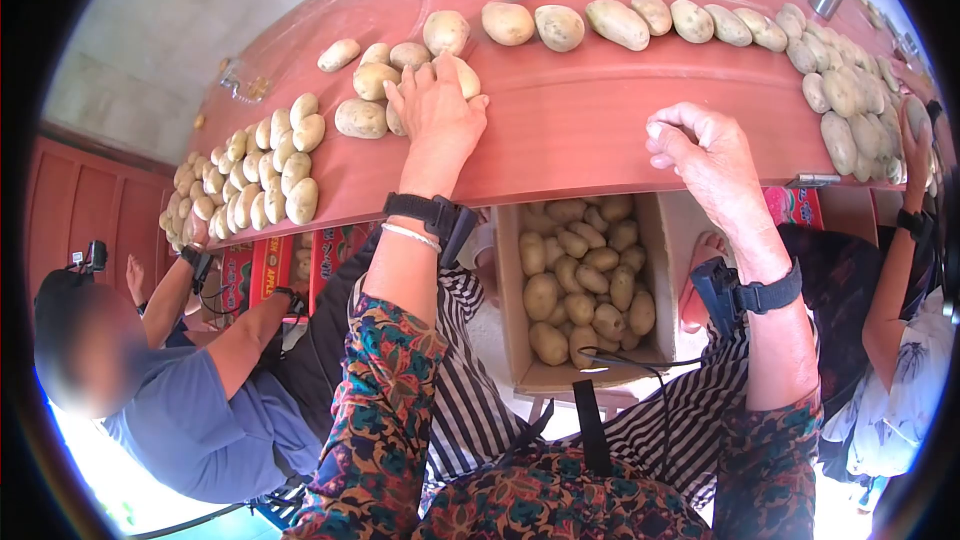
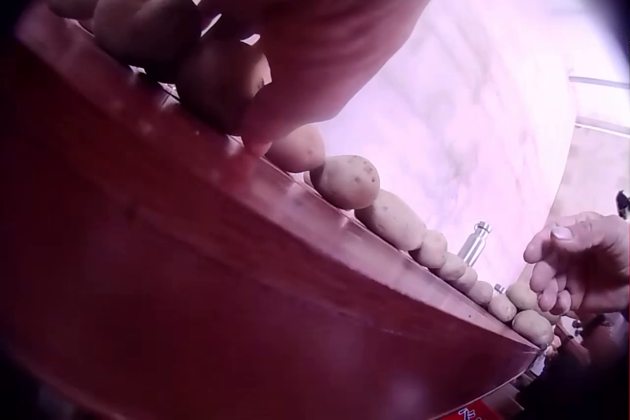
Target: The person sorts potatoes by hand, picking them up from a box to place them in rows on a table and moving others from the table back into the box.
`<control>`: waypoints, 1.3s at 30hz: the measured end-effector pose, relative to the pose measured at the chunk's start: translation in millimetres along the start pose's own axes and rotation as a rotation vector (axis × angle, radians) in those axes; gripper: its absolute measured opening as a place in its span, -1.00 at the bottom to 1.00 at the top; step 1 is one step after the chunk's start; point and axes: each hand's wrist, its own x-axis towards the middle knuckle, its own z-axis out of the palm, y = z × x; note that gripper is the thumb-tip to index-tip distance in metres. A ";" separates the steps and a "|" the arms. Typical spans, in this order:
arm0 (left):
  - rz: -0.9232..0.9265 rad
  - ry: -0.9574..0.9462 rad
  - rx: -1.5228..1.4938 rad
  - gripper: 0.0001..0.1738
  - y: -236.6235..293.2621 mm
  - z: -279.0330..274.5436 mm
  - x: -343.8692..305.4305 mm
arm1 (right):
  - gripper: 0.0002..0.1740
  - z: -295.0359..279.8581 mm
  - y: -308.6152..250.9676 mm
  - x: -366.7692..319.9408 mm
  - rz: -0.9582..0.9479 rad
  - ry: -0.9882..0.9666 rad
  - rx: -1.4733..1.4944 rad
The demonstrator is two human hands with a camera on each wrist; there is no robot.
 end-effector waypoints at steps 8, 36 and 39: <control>0.100 -0.146 -0.299 -0.40 45.5 -41.1 -22.2 | -0.73 -2.6 6.6 3.3 -0.088 0.015 -0.102; 0.649 -1.421 -0.761 -0.57 126.3 -40.0 -141.1 | -0.59 -34.0 3.0 11.9 0.004 -0.039 0.199; 0.577 -1.132 -0.836 -0.66 125.9 -41.6 -136.4 | -0.59 -31.7 -2.8 8.5 0.001 -0.004 0.182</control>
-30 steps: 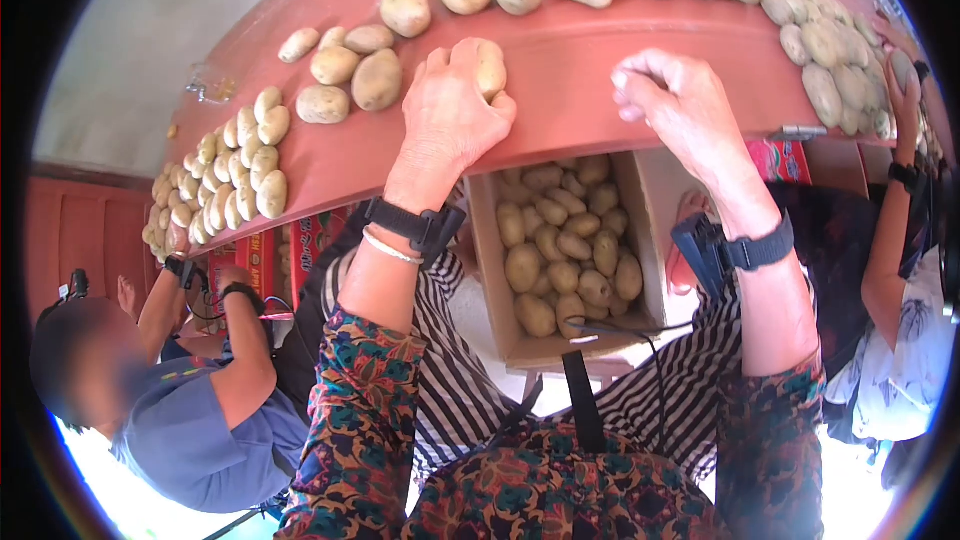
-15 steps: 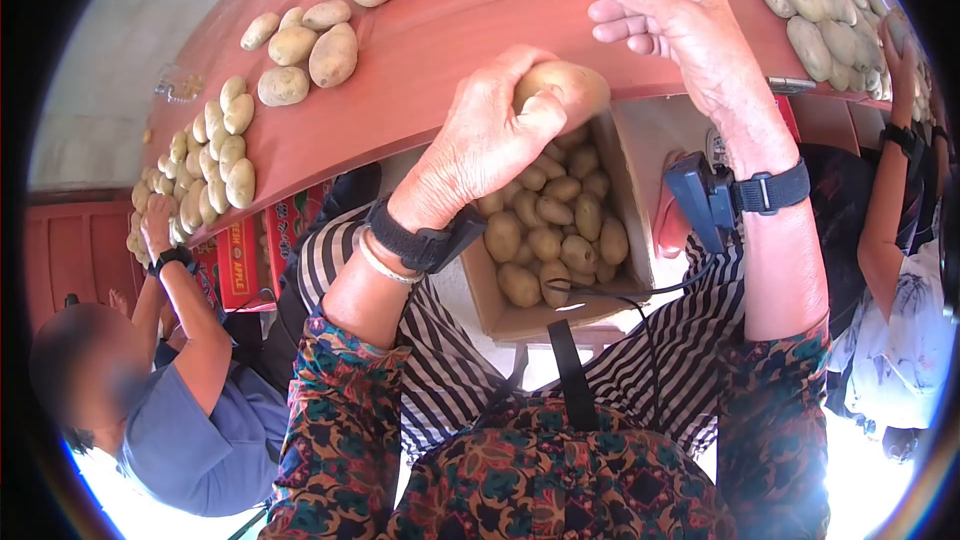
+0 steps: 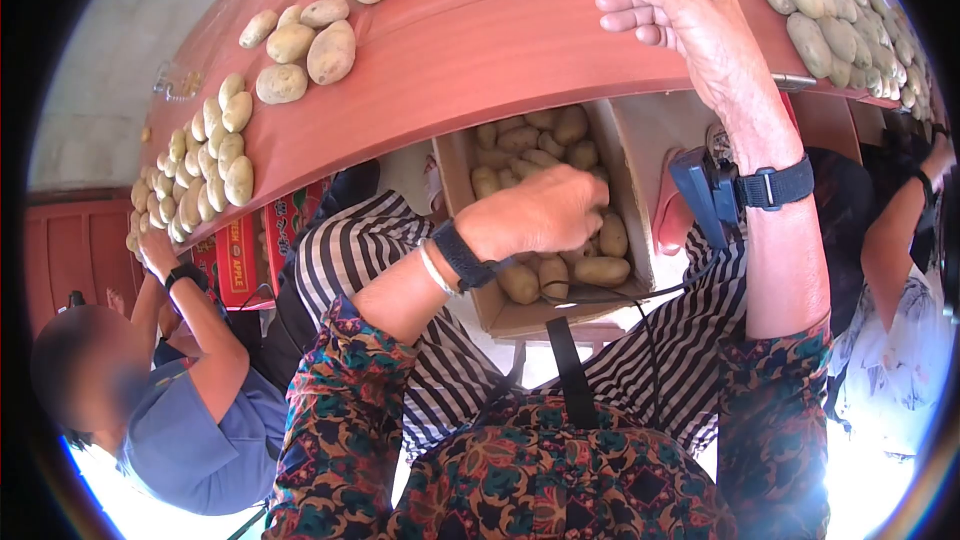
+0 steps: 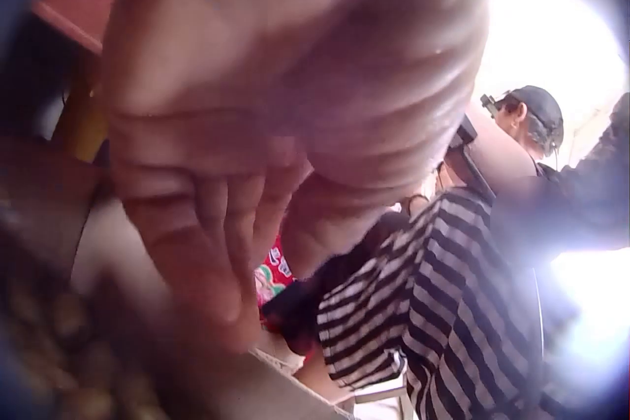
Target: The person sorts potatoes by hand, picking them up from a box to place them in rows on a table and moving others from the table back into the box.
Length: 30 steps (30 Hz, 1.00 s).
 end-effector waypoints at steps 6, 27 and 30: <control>0.001 0.662 -0.048 -0.78 5.4 -59.8 -9.8 | -0.68 -0.2 -1.6 1.7 -0.044 0.035 0.028; -0.664 0.983 0.613 -0.40 -66.3 -146.7 -52.9 | -0.70 11.4 -5.5 -0.2 0.008 0.093 0.011; -0.558 0.947 0.619 -0.38 -53.3 -122.9 -47.1 | -0.67 11.6 -2.6 0.6 -0.020 0.047 -0.025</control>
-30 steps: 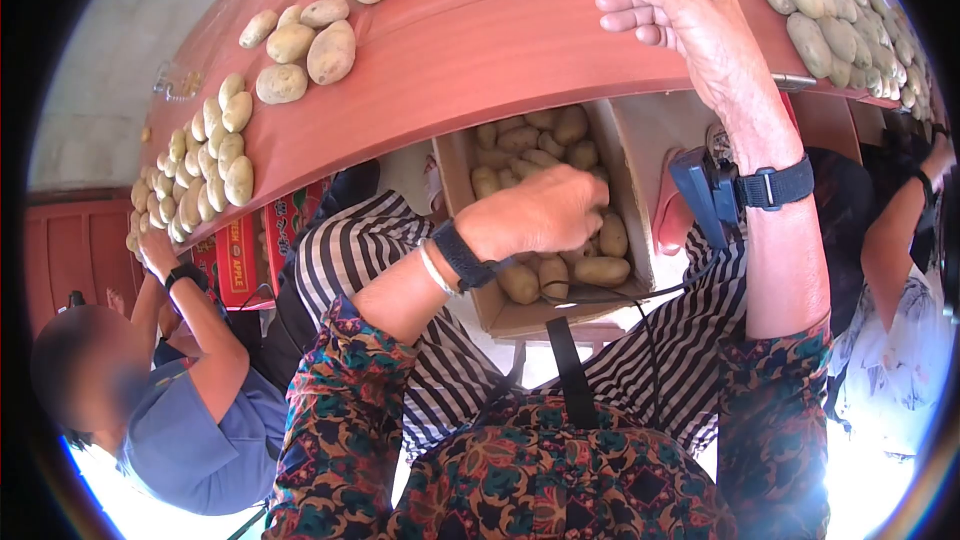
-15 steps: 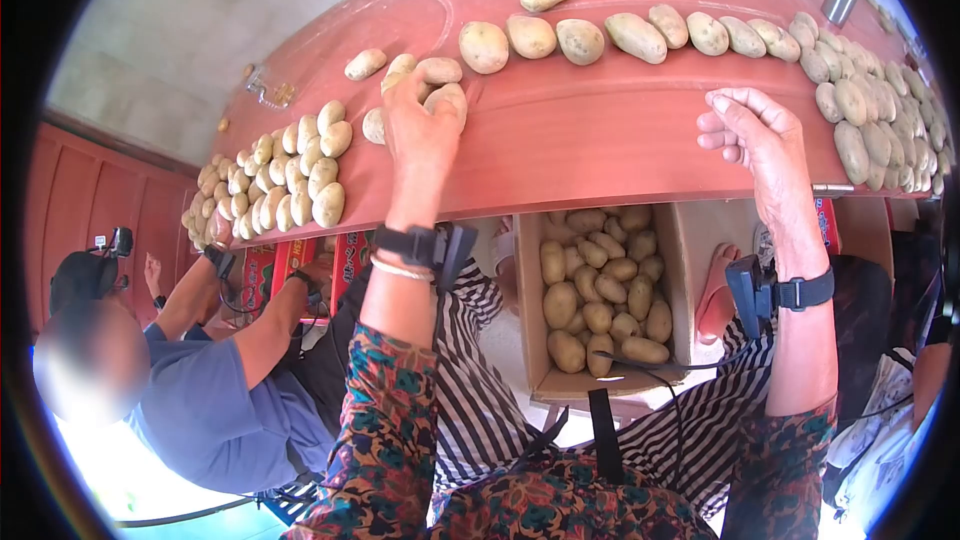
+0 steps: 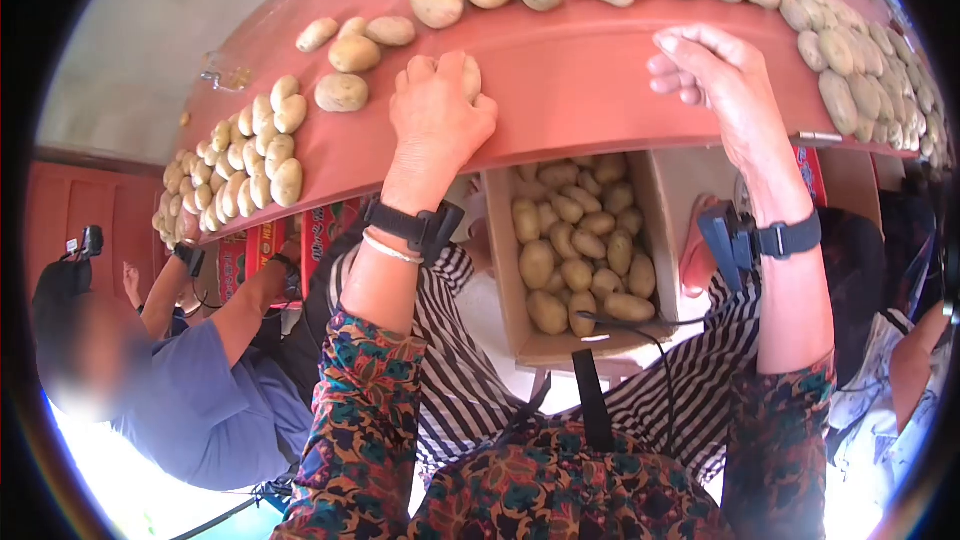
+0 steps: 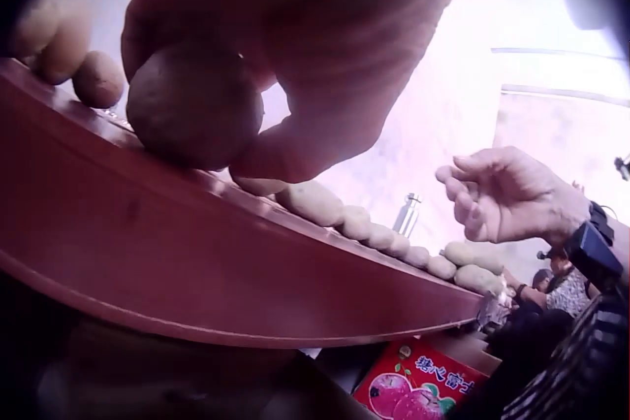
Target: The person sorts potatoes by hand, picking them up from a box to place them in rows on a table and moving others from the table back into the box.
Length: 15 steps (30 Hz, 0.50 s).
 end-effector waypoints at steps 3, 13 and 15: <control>0.059 -0.008 -0.092 -0.37 14.5 -0.3 -9.4 | -0.64 2.8 0.3 0.1 0.004 -0.022 -0.027; 0.731 -0.363 -0.588 -0.32 53.1 -16.0 -47.1 | -0.64 0.6 3.2 0.2 0.001 -0.045 -0.040; 0.752 -0.441 -0.625 -0.31 56.1 -6.4 -55.2 | -0.67 -1.7 5.8 1.0 0.010 -0.055 -0.056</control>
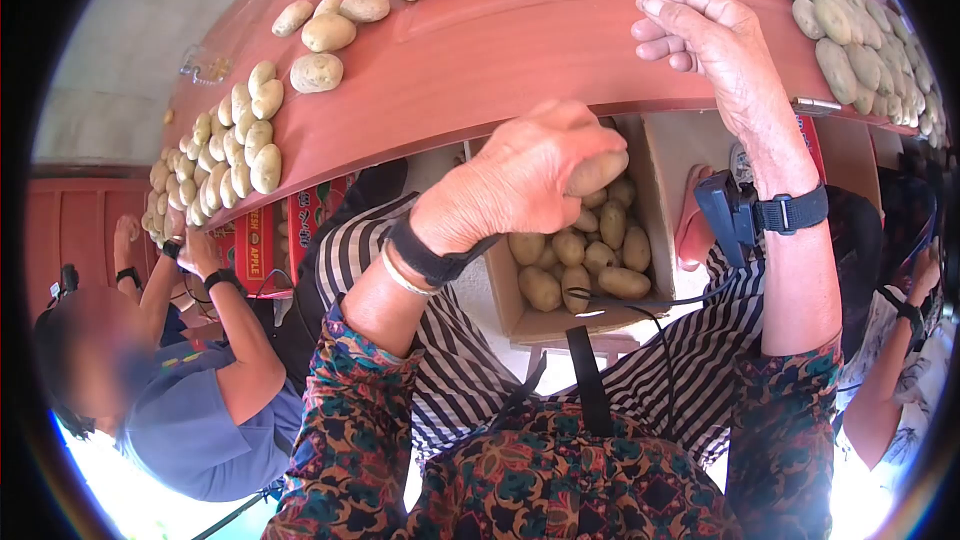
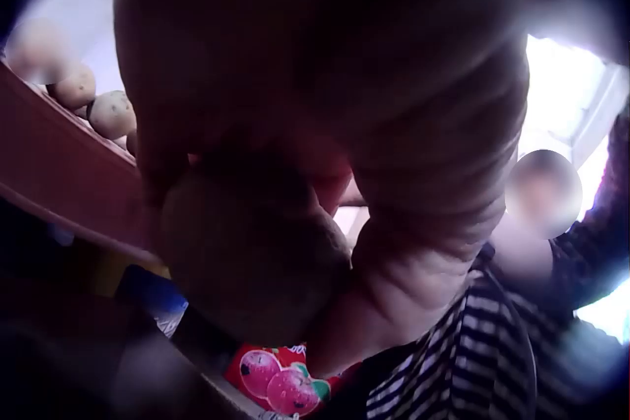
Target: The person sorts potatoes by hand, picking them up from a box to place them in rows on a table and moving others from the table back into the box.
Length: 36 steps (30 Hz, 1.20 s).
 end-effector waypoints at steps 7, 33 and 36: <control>-0.389 -0.664 0.087 -0.64 5.0 17.4 -7.4 | -0.64 -2.0 -1.6 -1.2 -0.025 0.007 0.011; -1.121 0.944 0.302 -0.16 -137.5 -120.8 -37.5 | -0.75 0.7 -7.8 -6.2 0.065 0.043 0.037; -1.196 0.932 0.019 -0.08 -185.0 -134.4 -57.9 | -0.75 0.1 -8.5 -7.3 0.061 0.052 0.038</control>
